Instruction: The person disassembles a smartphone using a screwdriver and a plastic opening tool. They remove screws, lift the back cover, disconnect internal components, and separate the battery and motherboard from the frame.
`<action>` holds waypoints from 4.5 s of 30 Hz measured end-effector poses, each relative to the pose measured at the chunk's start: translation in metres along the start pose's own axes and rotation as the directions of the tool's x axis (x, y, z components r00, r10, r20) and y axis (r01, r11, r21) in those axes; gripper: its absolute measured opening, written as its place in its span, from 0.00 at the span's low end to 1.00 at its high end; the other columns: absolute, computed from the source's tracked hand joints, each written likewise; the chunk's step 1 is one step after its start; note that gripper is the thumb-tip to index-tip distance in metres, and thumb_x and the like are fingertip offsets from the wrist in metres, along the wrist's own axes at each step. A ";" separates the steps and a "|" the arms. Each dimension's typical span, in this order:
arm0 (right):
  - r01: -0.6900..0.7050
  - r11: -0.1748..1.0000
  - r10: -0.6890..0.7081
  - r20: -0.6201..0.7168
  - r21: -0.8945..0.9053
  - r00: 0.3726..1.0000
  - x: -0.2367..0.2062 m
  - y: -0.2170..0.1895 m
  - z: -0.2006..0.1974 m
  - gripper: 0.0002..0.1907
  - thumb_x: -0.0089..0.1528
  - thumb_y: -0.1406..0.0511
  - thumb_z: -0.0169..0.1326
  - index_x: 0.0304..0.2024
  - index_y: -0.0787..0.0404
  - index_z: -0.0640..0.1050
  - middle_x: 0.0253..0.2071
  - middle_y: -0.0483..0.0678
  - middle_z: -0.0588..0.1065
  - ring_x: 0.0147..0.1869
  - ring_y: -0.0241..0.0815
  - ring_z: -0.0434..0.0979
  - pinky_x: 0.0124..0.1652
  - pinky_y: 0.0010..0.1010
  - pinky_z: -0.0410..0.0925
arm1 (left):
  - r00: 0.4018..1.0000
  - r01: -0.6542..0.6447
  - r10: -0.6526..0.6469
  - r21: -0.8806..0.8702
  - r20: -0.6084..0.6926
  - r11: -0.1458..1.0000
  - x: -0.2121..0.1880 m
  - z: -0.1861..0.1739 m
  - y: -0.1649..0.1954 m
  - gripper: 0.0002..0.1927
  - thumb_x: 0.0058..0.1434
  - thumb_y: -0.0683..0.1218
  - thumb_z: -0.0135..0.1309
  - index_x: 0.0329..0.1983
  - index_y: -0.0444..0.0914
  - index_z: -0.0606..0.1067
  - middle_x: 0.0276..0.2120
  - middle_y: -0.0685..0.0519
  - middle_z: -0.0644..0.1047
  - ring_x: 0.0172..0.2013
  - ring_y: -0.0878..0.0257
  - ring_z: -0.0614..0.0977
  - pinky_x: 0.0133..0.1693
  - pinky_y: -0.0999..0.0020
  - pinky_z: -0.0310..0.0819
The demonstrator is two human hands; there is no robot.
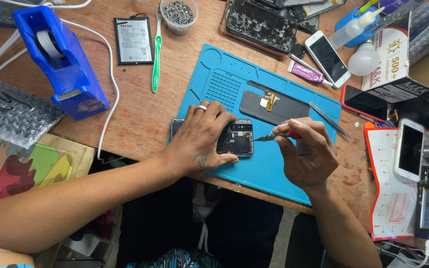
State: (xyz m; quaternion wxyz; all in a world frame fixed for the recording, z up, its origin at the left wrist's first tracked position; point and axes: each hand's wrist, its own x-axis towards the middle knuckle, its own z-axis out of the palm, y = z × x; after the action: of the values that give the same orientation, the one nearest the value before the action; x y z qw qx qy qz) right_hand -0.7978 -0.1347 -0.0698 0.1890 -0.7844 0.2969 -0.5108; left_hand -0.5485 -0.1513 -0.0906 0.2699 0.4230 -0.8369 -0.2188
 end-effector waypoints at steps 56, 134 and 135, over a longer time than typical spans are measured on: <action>-0.076 0.996 0.087 -0.288 0.048 0.954 -0.004 0.014 -0.036 0.21 0.75 0.74 0.58 0.68 0.66 0.68 0.51 0.50 0.72 0.52 0.38 0.77 0.57 0.28 0.75 | 0.680 -0.056 -0.160 -0.269 -0.716 0.962 0.110 -0.045 0.006 0.08 0.67 0.41 0.61 0.34 0.33 0.76 0.27 0.49 0.80 0.29 0.61 0.83 0.34 0.67 0.76; -0.276 0.910 0.375 0.332 -0.308 0.866 0.032 0.002 0.005 0.15 0.57 0.71 0.64 0.46 0.63 0.79 0.45 0.50 0.77 0.47 0.42 0.81 0.47 0.29 0.77 | 0.995 0.024 -0.033 0.085 0.098 0.996 -0.003 -0.045 0.016 0.37 0.41 0.52 0.72 0.48 0.31 0.67 0.40 0.44 0.68 0.43 0.50 0.72 0.48 0.54 0.66; -0.254 0.919 0.353 0.347 -0.300 0.869 0.032 0.001 0.005 0.15 0.57 0.70 0.64 0.47 0.63 0.78 0.46 0.51 0.77 0.49 0.43 0.81 0.49 0.30 0.77 | 0.995 0.024 -0.032 0.077 0.094 0.997 -0.003 -0.045 0.016 0.37 0.41 0.52 0.72 0.48 0.31 0.67 0.41 0.44 0.68 0.44 0.50 0.72 0.48 0.54 0.66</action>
State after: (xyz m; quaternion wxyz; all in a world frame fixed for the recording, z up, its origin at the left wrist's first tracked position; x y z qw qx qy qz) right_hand -0.7837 -0.1566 -0.0503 0.2251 -0.8311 0.4339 -0.2654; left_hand -0.5280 -0.1467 -0.0480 0.2106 0.4337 -0.8504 -0.2107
